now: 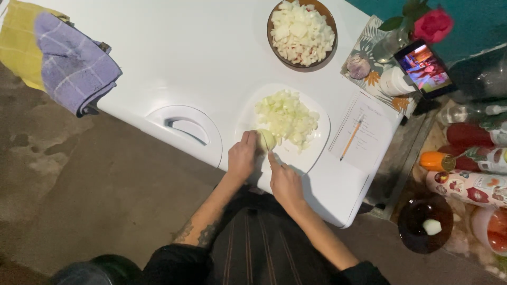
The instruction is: The person is chopping an onion into small pieces on a plate.
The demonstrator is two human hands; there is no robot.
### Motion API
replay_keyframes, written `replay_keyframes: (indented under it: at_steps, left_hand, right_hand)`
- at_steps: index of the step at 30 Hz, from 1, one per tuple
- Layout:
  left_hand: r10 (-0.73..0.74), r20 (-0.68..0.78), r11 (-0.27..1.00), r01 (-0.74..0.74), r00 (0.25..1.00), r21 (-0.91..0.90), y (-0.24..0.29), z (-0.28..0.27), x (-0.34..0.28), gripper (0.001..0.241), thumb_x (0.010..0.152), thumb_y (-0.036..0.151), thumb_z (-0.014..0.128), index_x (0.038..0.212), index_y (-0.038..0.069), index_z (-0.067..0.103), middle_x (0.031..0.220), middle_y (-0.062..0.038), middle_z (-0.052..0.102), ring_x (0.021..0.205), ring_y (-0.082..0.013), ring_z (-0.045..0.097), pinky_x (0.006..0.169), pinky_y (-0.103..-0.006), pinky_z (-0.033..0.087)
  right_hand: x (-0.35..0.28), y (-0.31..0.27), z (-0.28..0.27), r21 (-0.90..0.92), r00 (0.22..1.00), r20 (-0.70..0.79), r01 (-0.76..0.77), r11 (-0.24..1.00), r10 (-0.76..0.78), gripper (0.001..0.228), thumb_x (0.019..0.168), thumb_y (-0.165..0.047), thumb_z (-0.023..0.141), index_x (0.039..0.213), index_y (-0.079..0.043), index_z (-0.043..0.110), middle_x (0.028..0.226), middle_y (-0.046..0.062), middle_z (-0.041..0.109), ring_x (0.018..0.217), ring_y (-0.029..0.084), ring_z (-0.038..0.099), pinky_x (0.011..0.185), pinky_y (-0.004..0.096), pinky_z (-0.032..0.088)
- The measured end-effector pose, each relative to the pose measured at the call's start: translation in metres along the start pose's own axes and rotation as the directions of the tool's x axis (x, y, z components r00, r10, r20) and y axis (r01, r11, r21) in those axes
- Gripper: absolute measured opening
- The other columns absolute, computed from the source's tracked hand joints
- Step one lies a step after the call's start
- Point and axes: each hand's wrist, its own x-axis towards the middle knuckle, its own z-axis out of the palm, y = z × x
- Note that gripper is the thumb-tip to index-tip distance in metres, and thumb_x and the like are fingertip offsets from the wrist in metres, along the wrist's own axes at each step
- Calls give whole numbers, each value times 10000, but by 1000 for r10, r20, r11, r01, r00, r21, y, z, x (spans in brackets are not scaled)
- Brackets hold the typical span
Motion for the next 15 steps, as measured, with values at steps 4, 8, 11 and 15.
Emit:
replay_keyframes:
  at_steps: [4,8,11,15]
  left_hand:
    - [9,12,1000,-9,1000,-18,9,-5,1,451,840,110,717,1253,18,562,1198,-156,626,801,-380,680,657,-485,534]
    - [-7,4,1000,7,1000,-25,9,-3,3,498,791,145,759,1232,22,563,1180,-152,633,798,-372,686,654,-481,539]
    - [-61,54,998,60,997,9,6,1,4,524,740,131,772,1214,32,570,1185,-153,638,797,-374,688,643,-480,543]
    - [-58,47,998,58,997,-1,3,1,2,524,774,129,771,1244,26,562,1157,-154,633,801,-370,690,657,-480,547]
  right_hand:
    - [-36,8,-18,39,999,-9,-35,999,35,495,918,-74,565,1410,-105,601,838,227,707,745,442,690,666,556,555]
    - [-36,-15,-49,83,995,-46,-82,993,86,406,958,-152,582,1359,-140,644,831,224,705,725,446,691,639,560,546]
    - [-20,-25,-42,102,993,-92,-70,992,79,431,952,-129,571,1377,-132,640,844,236,700,712,457,686,631,561,548]
    - [-5,-22,-26,48,996,-62,-67,997,70,484,923,-81,560,1402,-126,621,862,238,701,716,454,692,640,556,558]
